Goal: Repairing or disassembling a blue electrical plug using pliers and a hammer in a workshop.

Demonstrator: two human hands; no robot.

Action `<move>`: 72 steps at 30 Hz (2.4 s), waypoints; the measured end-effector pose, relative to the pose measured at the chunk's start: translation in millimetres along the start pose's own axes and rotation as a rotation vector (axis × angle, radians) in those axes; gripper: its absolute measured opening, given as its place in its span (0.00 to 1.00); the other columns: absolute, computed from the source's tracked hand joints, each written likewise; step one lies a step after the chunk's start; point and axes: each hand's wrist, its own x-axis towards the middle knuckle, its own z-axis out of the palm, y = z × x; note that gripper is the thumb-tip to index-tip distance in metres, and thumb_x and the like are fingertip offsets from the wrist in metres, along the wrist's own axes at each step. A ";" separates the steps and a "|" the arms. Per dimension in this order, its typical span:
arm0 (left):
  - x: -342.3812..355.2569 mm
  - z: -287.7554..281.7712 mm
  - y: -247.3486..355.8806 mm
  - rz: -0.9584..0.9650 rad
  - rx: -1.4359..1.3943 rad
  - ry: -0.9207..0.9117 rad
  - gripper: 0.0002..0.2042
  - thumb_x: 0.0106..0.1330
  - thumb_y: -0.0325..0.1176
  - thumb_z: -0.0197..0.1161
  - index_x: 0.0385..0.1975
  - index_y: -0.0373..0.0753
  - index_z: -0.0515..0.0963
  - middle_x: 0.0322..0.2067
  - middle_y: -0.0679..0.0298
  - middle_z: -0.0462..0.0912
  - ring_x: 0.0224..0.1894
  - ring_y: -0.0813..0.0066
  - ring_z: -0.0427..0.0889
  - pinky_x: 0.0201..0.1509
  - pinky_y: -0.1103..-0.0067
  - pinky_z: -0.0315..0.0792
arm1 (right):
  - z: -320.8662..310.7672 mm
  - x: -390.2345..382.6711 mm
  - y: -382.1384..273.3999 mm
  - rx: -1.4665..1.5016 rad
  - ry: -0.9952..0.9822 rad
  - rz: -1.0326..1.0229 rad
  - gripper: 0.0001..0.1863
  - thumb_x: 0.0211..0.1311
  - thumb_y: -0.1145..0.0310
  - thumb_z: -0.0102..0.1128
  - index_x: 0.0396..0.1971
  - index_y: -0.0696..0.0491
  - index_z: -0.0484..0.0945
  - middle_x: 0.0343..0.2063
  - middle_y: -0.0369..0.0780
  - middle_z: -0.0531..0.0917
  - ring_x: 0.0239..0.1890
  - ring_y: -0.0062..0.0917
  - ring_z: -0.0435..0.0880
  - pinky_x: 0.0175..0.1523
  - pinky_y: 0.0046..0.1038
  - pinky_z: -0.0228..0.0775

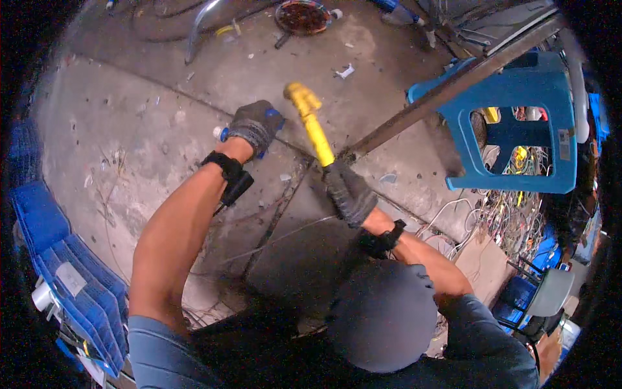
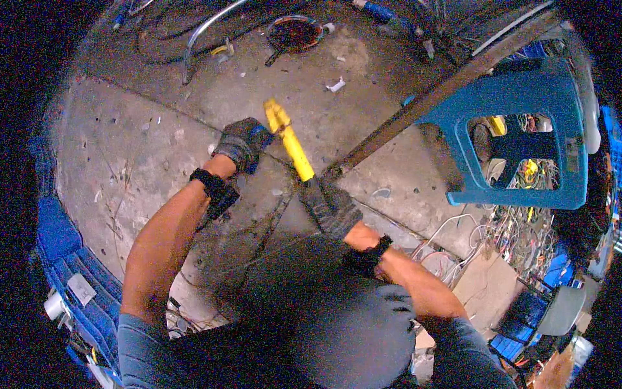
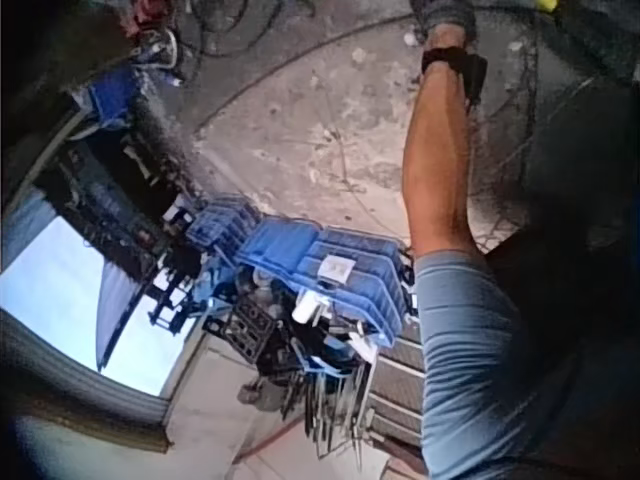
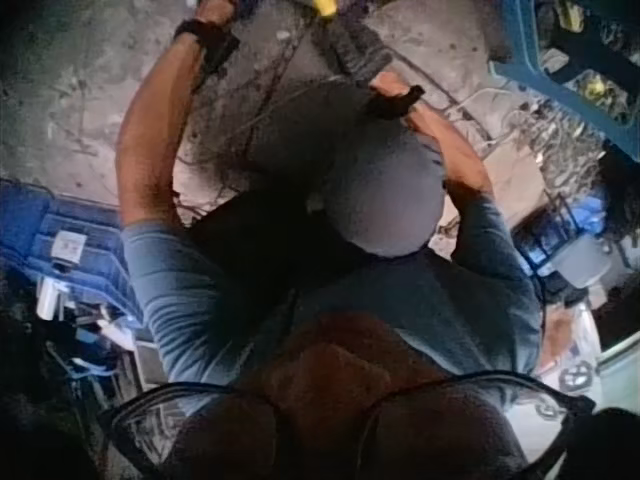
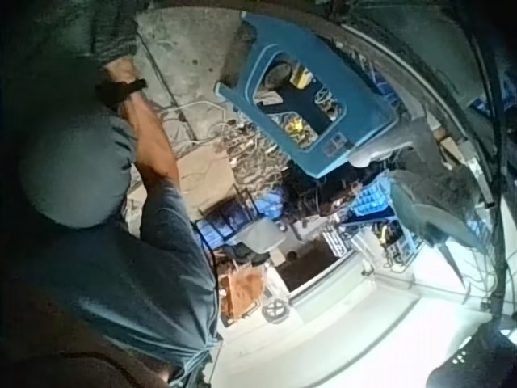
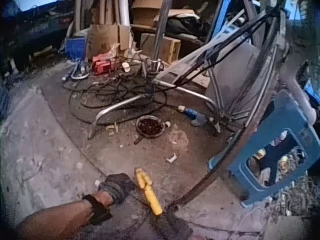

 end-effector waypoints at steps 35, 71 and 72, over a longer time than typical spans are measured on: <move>11.2 7.8 -20.3 -0.304 -0.511 -0.107 0.19 0.66 0.49 0.59 0.34 0.38 0.84 0.27 0.53 0.86 0.29 0.58 0.85 0.37 0.66 0.78 | 7.0 -21.7 17.7 0.221 0.022 0.119 0.22 0.75 0.49 0.48 0.45 0.55 0.78 0.30 0.46 0.81 0.33 0.38 0.78 0.41 0.38 0.72; -19.0 -7.9 -10.7 0.181 -0.382 0.349 0.09 0.65 0.35 0.62 0.41 0.40 0.80 0.42 0.49 0.81 0.47 0.50 0.80 0.52 0.64 0.75 | 4.7 -54.9 36.5 0.048 0.079 0.063 0.18 0.76 0.55 0.48 0.46 0.54 0.79 0.38 0.49 0.82 0.40 0.41 0.83 0.45 0.40 0.72; -19.9 -9.1 -10.8 0.271 -0.332 0.360 0.10 0.64 0.35 0.61 0.41 0.40 0.80 0.43 0.48 0.80 0.48 0.48 0.79 0.52 0.63 0.74 | 6.7 -59.0 38.2 0.071 0.096 0.048 0.18 0.76 0.55 0.48 0.47 0.54 0.79 0.38 0.49 0.82 0.41 0.41 0.83 0.45 0.40 0.72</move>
